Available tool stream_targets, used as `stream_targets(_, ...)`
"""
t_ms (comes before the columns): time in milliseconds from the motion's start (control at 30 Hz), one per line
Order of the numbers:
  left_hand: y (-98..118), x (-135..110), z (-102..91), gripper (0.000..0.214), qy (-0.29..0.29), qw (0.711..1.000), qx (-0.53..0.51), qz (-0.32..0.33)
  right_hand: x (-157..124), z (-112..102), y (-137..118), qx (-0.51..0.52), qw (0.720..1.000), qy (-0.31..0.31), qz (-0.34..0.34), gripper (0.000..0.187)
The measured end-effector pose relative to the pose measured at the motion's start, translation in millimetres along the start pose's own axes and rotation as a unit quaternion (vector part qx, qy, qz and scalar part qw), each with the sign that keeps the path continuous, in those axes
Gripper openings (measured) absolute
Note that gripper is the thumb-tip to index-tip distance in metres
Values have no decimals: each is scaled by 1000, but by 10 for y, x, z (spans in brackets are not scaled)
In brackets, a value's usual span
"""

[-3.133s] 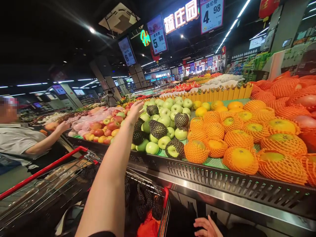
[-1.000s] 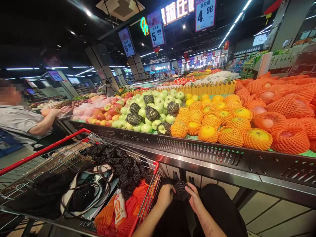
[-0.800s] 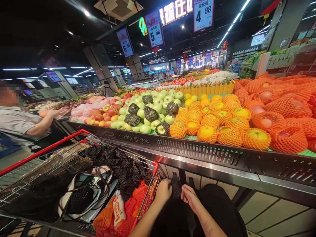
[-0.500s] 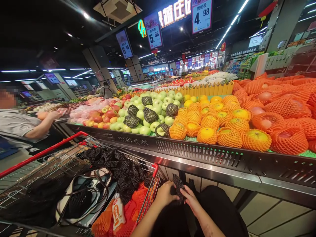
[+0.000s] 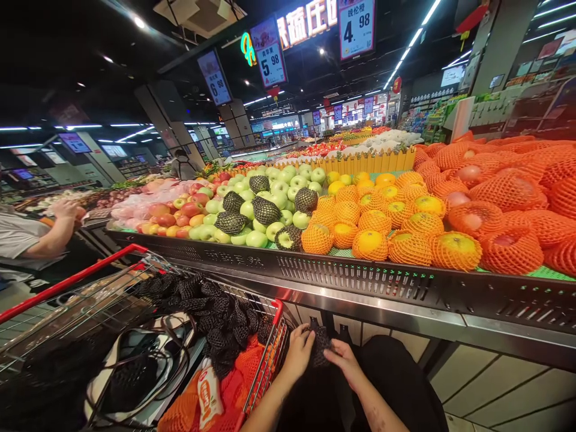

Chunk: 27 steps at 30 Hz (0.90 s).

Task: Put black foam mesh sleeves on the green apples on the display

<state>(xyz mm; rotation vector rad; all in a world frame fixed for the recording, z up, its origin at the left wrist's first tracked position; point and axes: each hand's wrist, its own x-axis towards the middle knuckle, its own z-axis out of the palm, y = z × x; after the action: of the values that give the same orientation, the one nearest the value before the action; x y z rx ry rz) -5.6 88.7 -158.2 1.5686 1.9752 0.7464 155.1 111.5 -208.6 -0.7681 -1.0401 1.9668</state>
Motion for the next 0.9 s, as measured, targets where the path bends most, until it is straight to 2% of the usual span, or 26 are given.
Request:
stream_targets(67,6,-2,113,34,-9,999,-50,-8,-18,37,37,-32,999,-31,9,36)
stream_targets(167,19,-49,191,15,-5,998,-64,18,-19,65,103,-70,997,-33,12,35)
stream_targets(267,19,-106,116,14,55,996,-29,56,33,14,122,-94,995,23,-17,30)
stream_targets(400,-19,-82,-75,24,117,991,22,65,121,-97,110,-85,984,145,-55,39)
stream_targets(500,-62,-2,-168,37,133,990,-12,49,125,-99,129,-49,984,169,-39,43)
stream_targets(633,-68,49,-179,42,109,989,-70,73,66,-19,138,17,992,126,23,46)
stream_targets(800,-20,-12,-135,26,-1,986,-102,131,18,2,77,57,993,94,51,38)
stream_targets(900,-5,-27,-175,21,26,989,-44,142,29,-38,78,66,991,102,55,33)
